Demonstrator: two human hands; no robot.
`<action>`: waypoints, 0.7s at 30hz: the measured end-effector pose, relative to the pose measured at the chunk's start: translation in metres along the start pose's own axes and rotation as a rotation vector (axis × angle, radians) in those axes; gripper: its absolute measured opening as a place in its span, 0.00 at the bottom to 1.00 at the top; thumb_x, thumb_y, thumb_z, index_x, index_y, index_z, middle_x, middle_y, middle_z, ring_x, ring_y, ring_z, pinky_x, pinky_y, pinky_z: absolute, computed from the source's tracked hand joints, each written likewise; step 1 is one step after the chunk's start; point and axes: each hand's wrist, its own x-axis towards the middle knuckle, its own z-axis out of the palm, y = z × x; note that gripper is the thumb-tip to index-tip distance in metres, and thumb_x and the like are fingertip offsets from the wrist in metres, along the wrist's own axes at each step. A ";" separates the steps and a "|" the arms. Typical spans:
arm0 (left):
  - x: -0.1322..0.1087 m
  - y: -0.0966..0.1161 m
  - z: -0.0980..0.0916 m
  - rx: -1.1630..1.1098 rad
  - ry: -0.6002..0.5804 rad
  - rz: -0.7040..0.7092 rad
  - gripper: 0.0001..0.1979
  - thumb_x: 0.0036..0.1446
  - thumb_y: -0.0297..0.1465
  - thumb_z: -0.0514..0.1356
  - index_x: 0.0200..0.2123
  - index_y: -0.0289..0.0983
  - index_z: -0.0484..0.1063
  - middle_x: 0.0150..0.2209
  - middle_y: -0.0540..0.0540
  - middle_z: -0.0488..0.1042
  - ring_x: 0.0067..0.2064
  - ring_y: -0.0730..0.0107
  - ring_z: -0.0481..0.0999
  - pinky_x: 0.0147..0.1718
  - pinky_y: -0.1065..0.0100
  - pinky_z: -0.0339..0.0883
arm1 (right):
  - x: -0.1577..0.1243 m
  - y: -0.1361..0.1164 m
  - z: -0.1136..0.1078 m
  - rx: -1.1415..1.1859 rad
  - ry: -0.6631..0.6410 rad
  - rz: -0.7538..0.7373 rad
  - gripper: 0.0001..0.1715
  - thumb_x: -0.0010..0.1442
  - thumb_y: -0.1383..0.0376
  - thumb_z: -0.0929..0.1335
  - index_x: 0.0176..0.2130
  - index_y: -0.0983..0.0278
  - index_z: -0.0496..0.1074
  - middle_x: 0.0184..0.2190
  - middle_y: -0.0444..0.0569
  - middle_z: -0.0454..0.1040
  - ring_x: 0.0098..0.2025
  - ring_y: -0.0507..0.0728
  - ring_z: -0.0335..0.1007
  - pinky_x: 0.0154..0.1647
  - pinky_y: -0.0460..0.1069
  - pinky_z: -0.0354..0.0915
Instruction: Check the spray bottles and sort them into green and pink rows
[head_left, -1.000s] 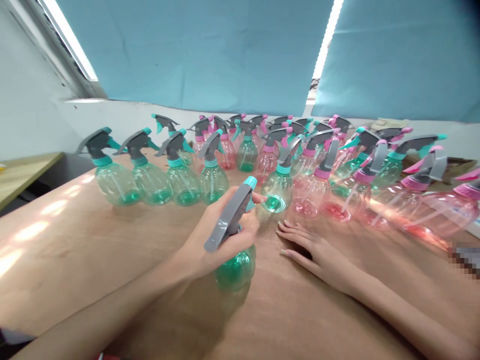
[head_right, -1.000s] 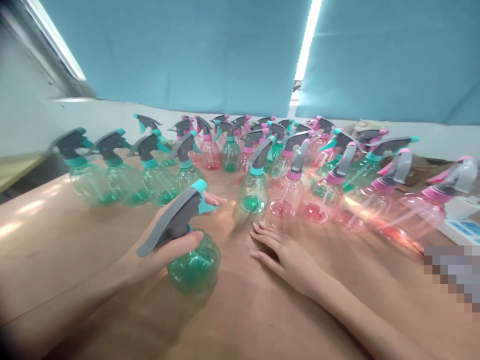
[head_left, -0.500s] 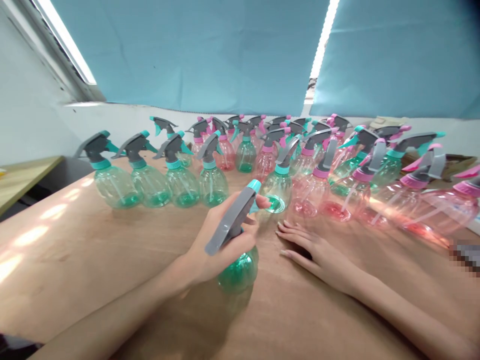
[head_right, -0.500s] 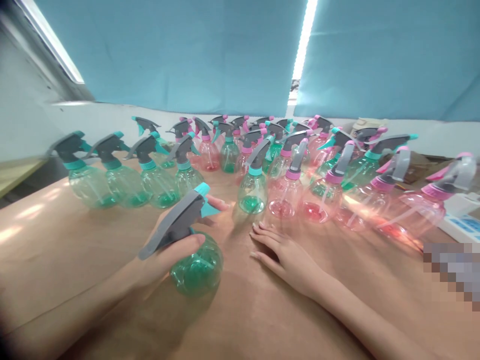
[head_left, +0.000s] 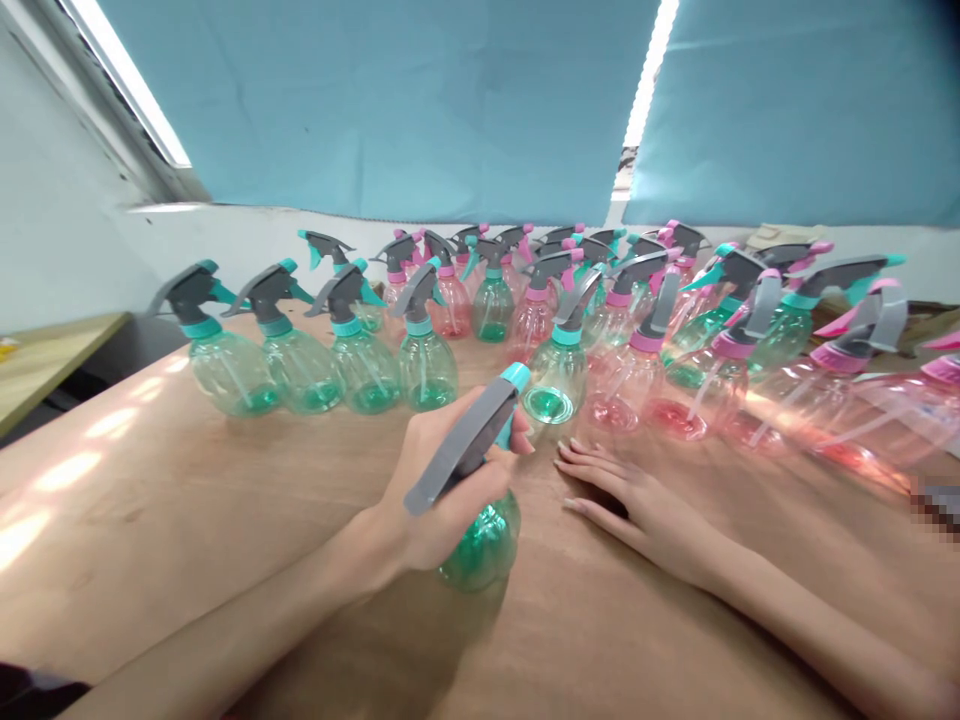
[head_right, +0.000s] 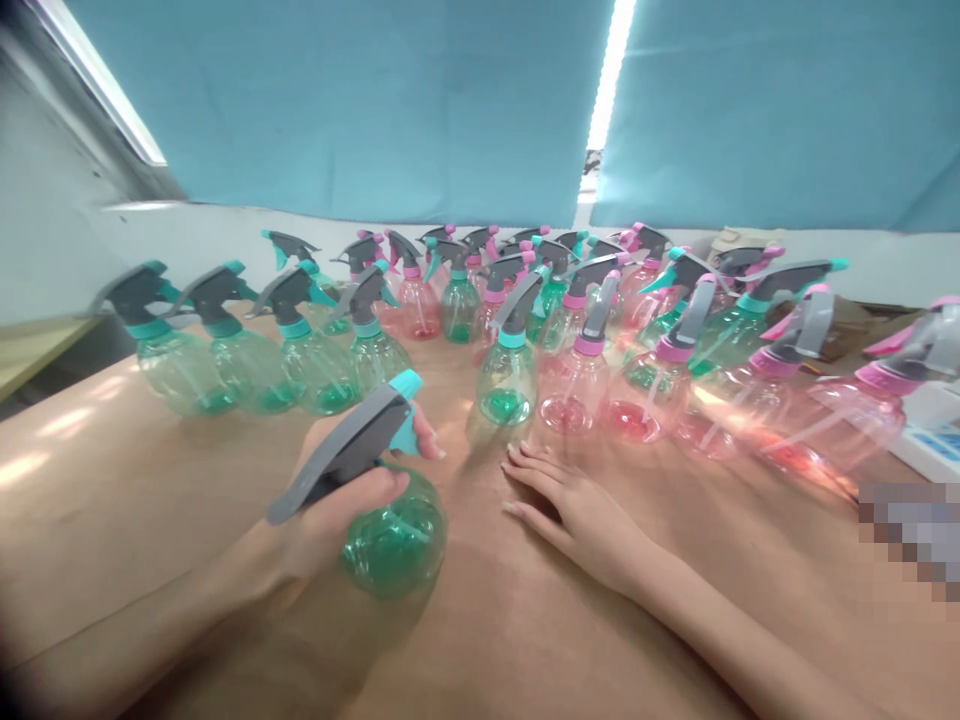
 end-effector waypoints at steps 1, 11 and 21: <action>0.000 0.000 0.000 -0.010 -0.002 -0.002 0.07 0.48 0.28 0.55 0.33 0.41 0.66 0.30 0.53 0.69 0.23 0.73 0.64 0.26 0.67 0.59 | 0.000 0.000 0.000 -0.006 -0.004 -0.001 0.29 0.68 0.50 0.62 0.61 0.61 0.67 0.65 0.52 0.63 0.68 0.64 0.55 0.67 0.64 0.56; -0.002 -0.003 0.000 -0.066 -0.055 -0.027 0.17 0.52 0.32 0.56 0.47 0.43 0.68 0.24 0.55 0.64 0.23 0.71 0.61 0.24 0.68 0.62 | -0.001 -0.010 0.000 0.008 0.001 -0.008 0.30 0.67 0.49 0.62 0.61 0.60 0.67 0.66 0.54 0.63 0.68 0.65 0.55 0.66 0.65 0.57; -0.002 -0.004 -0.002 -0.060 -0.030 -0.021 0.23 0.57 0.29 0.58 0.56 0.42 0.66 0.31 0.51 0.70 0.33 0.66 0.73 0.38 0.63 0.71 | 0.004 -0.075 -0.013 0.190 0.028 -0.135 0.44 0.62 0.48 0.69 0.68 0.56 0.50 0.66 0.55 0.62 0.64 0.65 0.61 0.61 0.62 0.62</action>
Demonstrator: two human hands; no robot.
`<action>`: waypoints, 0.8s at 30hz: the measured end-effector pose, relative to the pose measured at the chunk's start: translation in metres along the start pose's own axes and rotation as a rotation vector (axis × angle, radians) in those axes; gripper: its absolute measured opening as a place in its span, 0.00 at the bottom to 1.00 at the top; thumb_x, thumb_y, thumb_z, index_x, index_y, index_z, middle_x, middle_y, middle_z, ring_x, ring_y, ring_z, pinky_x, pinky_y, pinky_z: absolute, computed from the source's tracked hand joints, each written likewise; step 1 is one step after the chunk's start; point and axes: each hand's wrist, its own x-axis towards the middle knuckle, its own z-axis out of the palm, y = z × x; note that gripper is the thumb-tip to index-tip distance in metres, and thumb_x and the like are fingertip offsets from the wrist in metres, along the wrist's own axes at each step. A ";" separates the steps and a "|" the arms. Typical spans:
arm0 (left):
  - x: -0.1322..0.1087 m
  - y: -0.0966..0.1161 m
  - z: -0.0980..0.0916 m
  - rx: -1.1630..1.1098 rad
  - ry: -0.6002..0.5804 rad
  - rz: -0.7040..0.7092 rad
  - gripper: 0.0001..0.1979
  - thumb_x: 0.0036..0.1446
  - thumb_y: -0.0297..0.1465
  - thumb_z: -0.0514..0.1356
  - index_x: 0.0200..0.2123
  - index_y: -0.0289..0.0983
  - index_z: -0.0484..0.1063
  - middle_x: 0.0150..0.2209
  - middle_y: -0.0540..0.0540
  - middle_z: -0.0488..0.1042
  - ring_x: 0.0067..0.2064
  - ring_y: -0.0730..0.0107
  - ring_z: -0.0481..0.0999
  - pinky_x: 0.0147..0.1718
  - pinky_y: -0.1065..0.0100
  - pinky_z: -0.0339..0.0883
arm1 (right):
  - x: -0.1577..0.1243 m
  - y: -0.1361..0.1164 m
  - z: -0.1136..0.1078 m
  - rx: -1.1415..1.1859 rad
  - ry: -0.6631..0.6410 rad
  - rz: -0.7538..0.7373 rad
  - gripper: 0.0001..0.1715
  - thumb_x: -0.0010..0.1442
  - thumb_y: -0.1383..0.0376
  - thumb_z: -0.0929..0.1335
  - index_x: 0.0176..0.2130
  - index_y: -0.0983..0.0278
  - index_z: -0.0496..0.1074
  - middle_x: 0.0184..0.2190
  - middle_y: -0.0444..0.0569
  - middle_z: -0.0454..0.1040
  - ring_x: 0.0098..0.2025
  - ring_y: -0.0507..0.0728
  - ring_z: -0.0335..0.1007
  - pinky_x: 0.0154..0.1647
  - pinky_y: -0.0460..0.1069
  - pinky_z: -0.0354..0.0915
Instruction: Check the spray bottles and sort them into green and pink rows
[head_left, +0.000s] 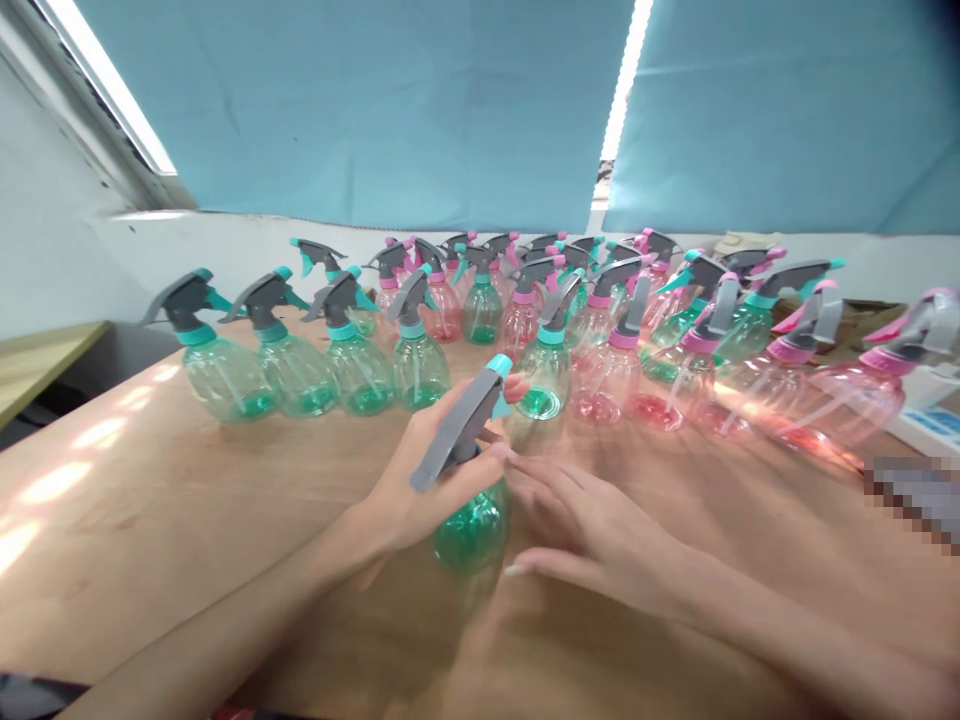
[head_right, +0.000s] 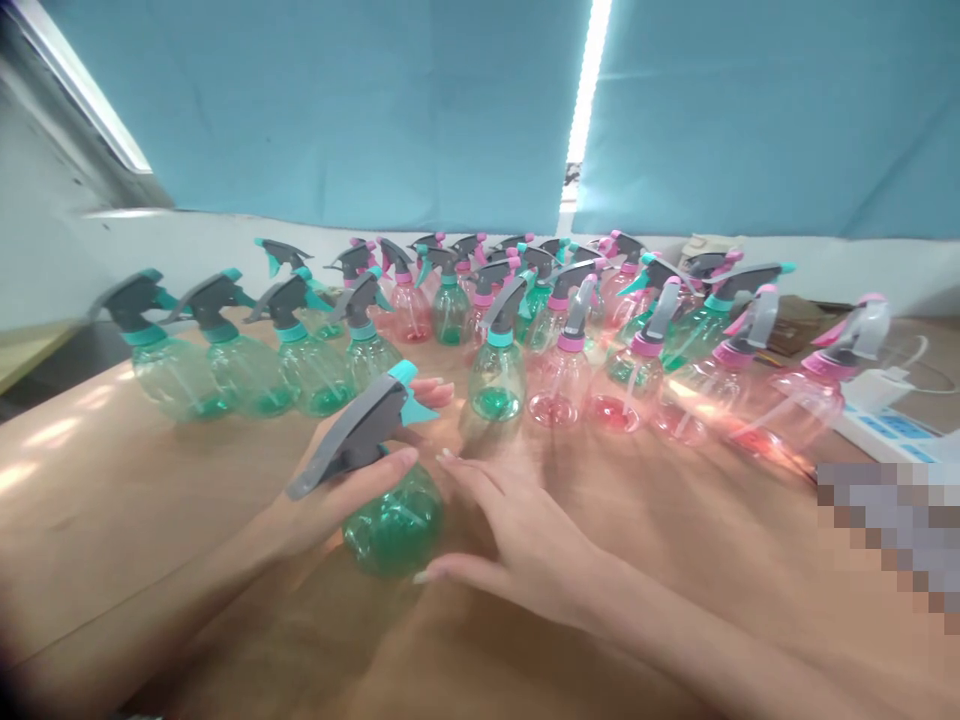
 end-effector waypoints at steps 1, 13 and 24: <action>0.000 0.000 0.000 0.008 0.001 0.007 0.23 0.57 0.29 0.58 0.57 0.42 0.66 0.32 0.51 0.70 0.34 0.66 0.72 0.39 0.63 0.71 | 0.003 -0.007 0.001 0.016 0.025 -0.016 0.44 0.61 0.49 0.69 0.68 0.56 0.50 0.66 0.55 0.62 0.64 0.65 0.62 0.61 0.62 0.62; -0.004 0.000 -0.014 0.215 -0.069 0.010 0.21 0.57 0.36 0.62 0.53 0.41 0.65 0.44 0.46 0.74 0.41 0.61 0.76 0.42 0.59 0.72 | 0.043 -0.046 0.026 0.170 0.274 -0.001 0.33 0.56 0.54 0.74 0.56 0.57 0.62 0.53 0.52 0.70 0.55 0.64 0.68 0.53 0.60 0.68; -0.030 -0.047 -0.058 0.230 0.079 -0.140 0.35 0.58 0.42 0.62 0.65 0.43 0.54 0.66 0.40 0.61 0.67 0.53 0.58 0.63 0.46 0.57 | 0.083 -0.015 0.006 -0.171 0.304 0.170 0.37 0.56 0.46 0.71 0.56 0.60 0.62 0.53 0.59 0.69 0.56 0.71 0.67 0.51 0.66 0.67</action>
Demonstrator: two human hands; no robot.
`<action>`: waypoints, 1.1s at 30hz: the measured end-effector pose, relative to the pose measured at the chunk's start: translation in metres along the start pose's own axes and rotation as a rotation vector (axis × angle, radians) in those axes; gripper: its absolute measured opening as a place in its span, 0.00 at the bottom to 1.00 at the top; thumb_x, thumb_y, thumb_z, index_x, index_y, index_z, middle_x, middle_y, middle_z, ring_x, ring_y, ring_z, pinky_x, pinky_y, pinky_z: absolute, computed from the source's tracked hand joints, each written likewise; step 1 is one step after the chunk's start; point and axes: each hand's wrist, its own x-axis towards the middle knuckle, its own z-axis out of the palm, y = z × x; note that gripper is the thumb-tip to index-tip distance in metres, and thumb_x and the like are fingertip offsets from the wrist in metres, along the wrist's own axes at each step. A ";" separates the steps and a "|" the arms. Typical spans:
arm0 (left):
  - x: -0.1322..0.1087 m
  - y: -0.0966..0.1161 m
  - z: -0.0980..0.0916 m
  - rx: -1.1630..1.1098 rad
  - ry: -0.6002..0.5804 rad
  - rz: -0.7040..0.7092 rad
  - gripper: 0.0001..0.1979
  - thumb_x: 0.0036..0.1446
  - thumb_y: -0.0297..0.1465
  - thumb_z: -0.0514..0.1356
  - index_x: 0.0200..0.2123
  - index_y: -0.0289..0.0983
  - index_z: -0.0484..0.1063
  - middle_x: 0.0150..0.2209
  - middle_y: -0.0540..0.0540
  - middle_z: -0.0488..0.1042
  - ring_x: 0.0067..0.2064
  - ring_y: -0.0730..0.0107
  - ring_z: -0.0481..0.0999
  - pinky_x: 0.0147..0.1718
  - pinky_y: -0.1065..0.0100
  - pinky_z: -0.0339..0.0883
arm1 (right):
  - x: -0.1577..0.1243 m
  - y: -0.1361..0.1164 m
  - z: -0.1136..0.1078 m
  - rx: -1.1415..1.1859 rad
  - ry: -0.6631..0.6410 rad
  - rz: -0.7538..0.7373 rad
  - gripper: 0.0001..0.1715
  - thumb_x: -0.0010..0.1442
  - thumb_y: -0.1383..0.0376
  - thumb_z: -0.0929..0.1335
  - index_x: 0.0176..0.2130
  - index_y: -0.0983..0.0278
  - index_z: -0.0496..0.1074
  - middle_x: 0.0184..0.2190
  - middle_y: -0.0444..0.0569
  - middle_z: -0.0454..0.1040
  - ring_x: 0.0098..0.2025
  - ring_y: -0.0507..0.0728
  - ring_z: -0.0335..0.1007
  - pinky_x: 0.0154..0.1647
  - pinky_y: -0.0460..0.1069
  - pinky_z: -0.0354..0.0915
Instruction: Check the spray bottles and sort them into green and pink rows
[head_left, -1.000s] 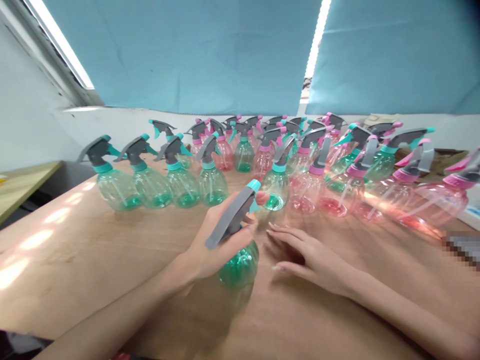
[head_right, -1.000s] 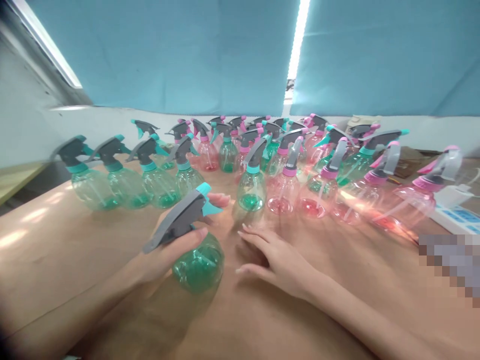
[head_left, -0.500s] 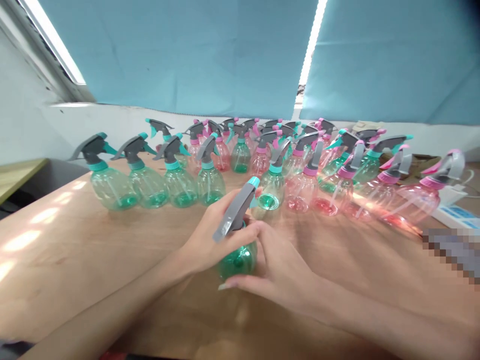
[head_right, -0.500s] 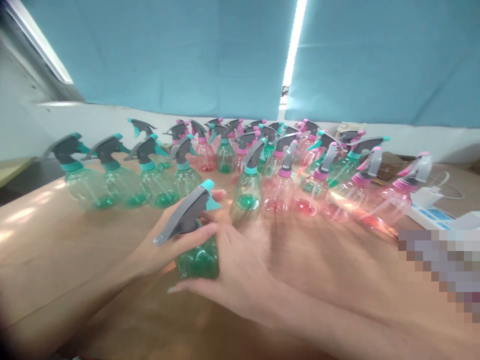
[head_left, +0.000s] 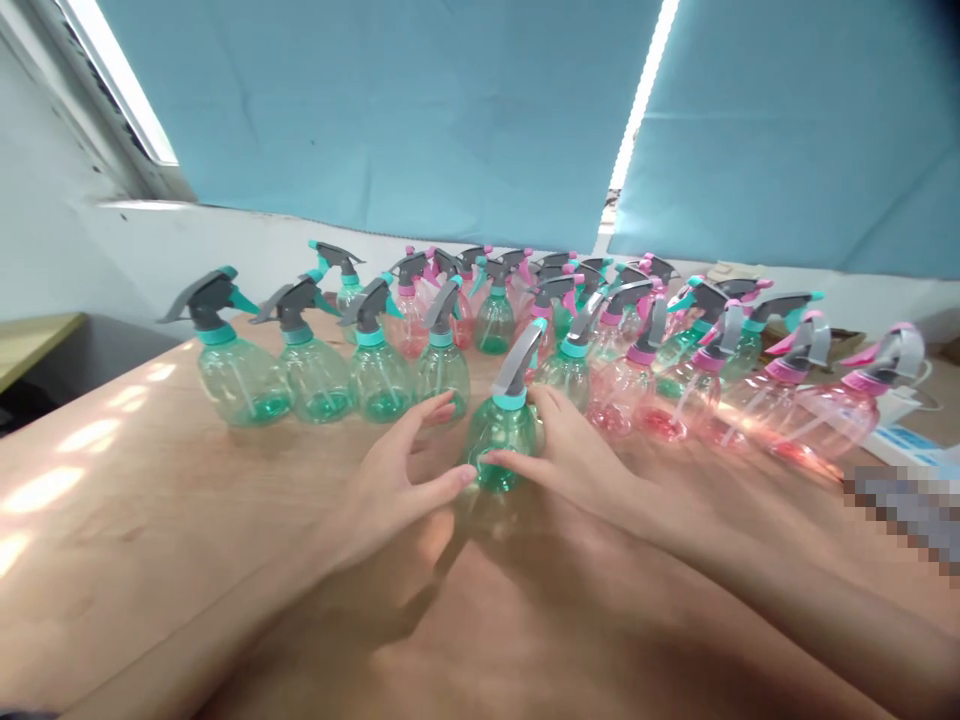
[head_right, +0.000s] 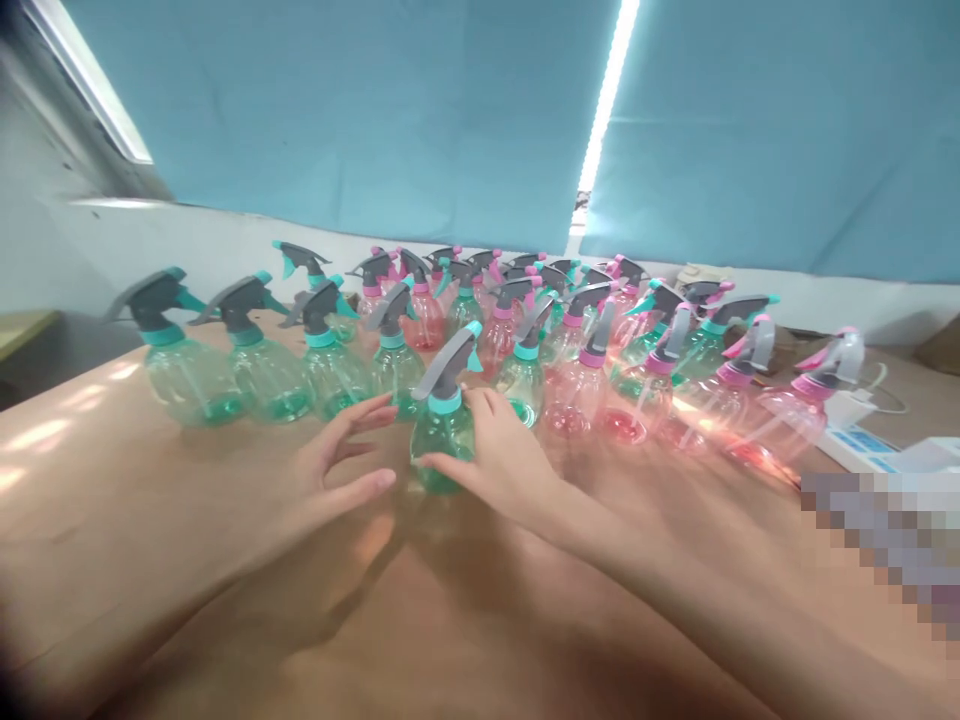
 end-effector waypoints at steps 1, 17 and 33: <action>-0.001 -0.004 -0.003 -0.012 0.003 -0.012 0.34 0.58 0.42 0.62 0.64 0.43 0.54 0.65 0.39 0.62 0.67 0.52 0.59 0.62 0.46 0.58 | 0.007 0.003 0.000 -0.042 0.015 -0.014 0.38 0.55 0.45 0.71 0.57 0.60 0.62 0.54 0.59 0.69 0.57 0.71 0.66 0.52 0.66 0.66; -0.006 -0.020 -0.010 -0.084 -0.073 -0.078 0.26 0.59 0.41 0.62 0.59 0.44 0.62 0.61 0.39 0.68 0.65 0.51 0.64 0.60 0.47 0.65 | 0.061 0.028 0.004 -0.244 0.076 0.063 0.32 0.52 0.47 0.74 0.48 0.63 0.66 0.40 0.56 0.74 0.44 0.69 0.74 0.38 0.60 0.69; 0.009 -0.007 0.011 -0.101 -0.097 -0.074 0.22 0.60 0.38 0.61 0.57 0.42 0.66 0.58 0.40 0.71 0.61 0.52 0.69 0.57 0.51 0.67 | 0.036 0.014 -0.007 -0.120 0.075 0.119 0.37 0.57 0.55 0.72 0.60 0.65 0.61 0.58 0.62 0.70 0.59 0.71 0.67 0.53 0.63 0.67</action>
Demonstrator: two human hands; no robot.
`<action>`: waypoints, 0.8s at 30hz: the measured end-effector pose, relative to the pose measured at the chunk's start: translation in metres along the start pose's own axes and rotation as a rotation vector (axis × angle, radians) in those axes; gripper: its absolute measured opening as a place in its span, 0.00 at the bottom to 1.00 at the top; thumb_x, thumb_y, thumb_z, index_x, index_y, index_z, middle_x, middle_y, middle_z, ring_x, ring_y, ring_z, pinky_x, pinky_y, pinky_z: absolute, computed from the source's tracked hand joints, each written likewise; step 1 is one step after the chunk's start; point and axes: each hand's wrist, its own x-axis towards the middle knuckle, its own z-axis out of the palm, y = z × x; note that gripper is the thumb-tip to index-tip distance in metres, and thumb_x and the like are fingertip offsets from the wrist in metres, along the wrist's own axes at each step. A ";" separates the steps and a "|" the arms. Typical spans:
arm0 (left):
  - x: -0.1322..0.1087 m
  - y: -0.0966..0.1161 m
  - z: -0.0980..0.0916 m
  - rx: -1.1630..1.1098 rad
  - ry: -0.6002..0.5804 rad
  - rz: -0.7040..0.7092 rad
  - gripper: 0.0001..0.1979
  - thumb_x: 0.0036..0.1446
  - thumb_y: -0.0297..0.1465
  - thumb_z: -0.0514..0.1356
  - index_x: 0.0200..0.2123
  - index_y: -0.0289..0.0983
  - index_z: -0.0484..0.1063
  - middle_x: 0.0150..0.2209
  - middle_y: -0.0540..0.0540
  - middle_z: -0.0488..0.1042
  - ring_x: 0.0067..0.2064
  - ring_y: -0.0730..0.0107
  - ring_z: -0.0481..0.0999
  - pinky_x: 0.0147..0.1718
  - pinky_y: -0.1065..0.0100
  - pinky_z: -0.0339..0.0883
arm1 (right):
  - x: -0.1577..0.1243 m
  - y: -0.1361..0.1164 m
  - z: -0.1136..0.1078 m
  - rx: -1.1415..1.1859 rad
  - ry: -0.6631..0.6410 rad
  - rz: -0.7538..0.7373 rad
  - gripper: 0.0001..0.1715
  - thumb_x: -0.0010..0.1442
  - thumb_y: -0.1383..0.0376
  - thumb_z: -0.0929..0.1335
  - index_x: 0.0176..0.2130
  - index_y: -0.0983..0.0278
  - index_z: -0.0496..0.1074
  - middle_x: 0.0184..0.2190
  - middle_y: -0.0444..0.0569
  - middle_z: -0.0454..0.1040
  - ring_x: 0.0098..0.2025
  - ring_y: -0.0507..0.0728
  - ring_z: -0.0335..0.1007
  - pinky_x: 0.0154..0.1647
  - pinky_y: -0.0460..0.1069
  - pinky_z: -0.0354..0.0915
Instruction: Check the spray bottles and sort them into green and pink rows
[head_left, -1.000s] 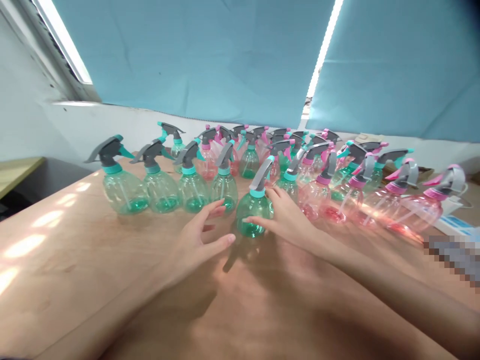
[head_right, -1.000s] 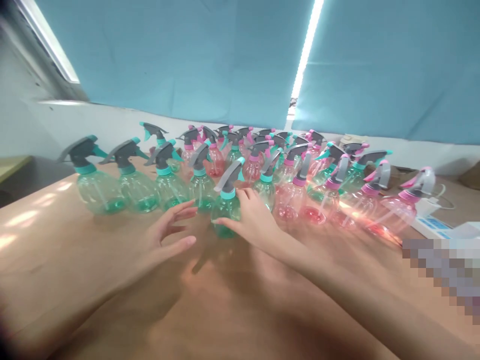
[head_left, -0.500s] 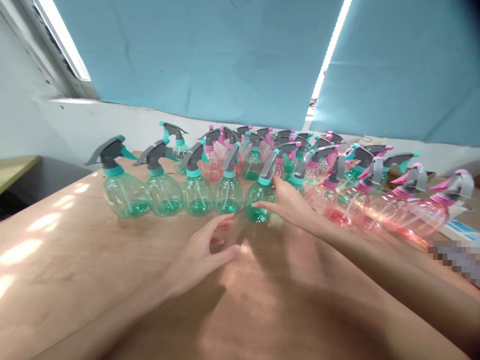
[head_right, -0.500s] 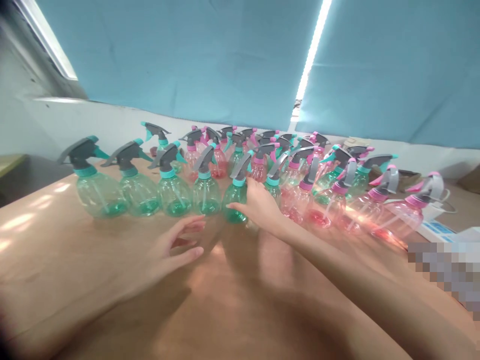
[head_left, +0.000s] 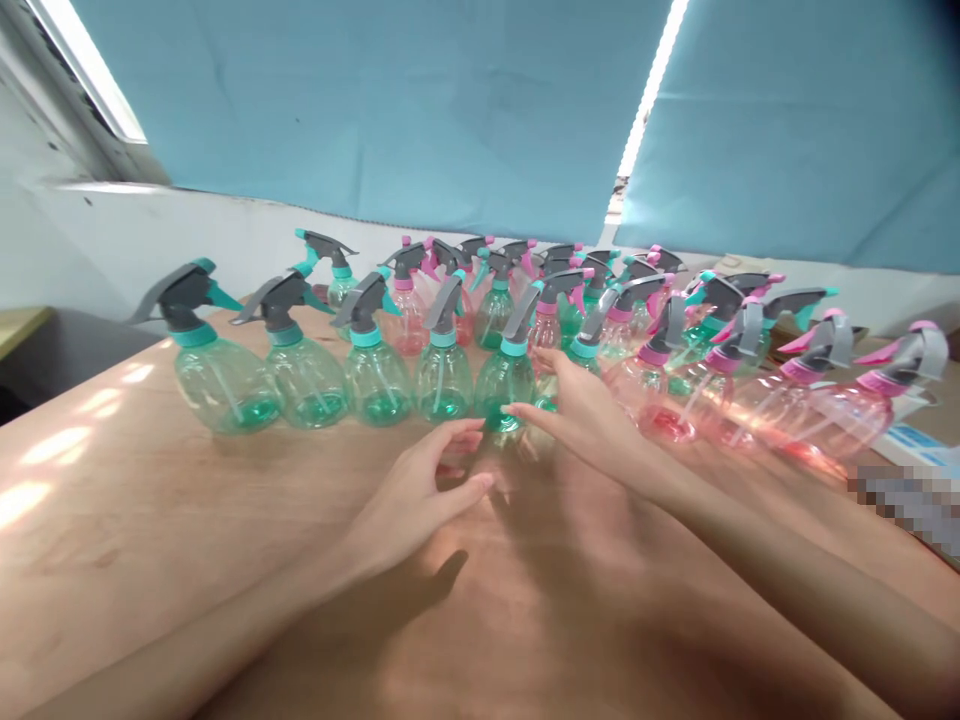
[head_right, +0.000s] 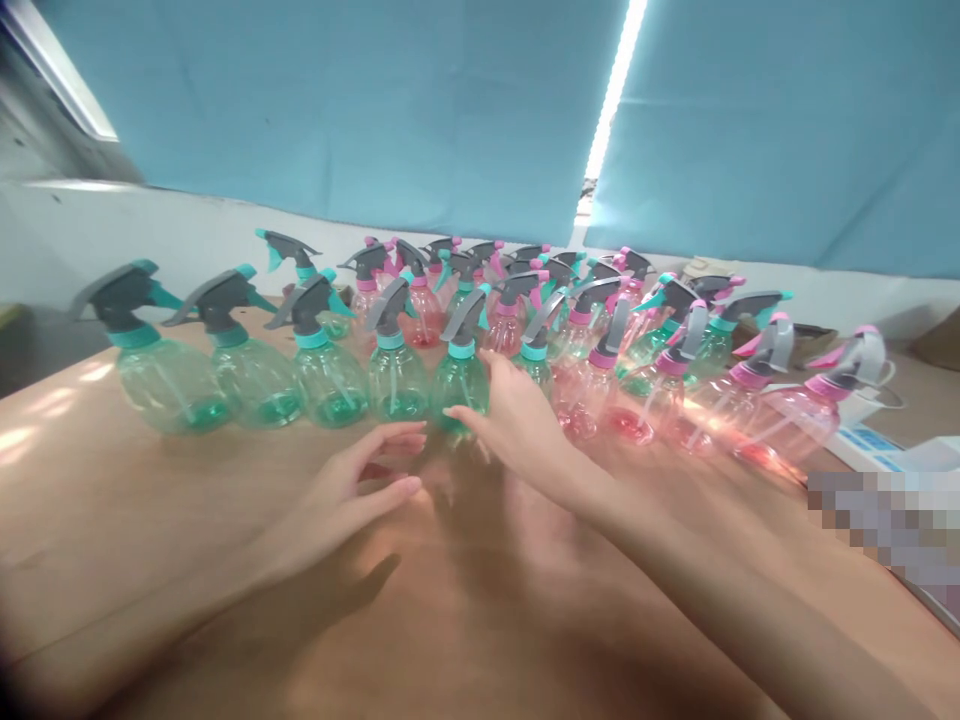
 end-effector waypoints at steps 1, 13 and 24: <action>0.001 0.002 0.003 -0.009 -0.008 0.000 0.23 0.60 0.37 0.61 0.57 0.42 0.66 0.58 0.40 0.72 0.61 0.53 0.69 0.56 0.52 0.67 | -0.008 0.003 -0.005 0.043 0.000 -0.016 0.34 0.59 0.55 0.71 0.59 0.64 0.63 0.58 0.60 0.70 0.58 0.69 0.68 0.52 0.62 0.68; 0.037 0.024 0.045 -0.158 0.070 0.082 0.08 0.60 0.33 0.61 0.44 0.43 0.71 0.38 0.50 0.76 0.42 0.64 0.76 0.41 0.63 0.67 | -0.014 0.048 -0.029 0.024 0.216 0.088 0.32 0.58 0.53 0.70 0.57 0.66 0.66 0.55 0.62 0.73 0.48 0.68 0.76 0.50 0.63 0.68; 0.045 0.034 0.061 -0.203 0.068 0.133 0.03 0.62 0.32 0.60 0.40 0.41 0.71 0.32 0.53 0.73 0.35 0.71 0.75 0.34 0.68 0.63 | 0.001 0.049 -0.012 0.004 0.184 0.156 0.36 0.59 0.55 0.69 0.60 0.71 0.61 0.57 0.68 0.70 0.58 0.73 0.68 0.53 0.65 0.65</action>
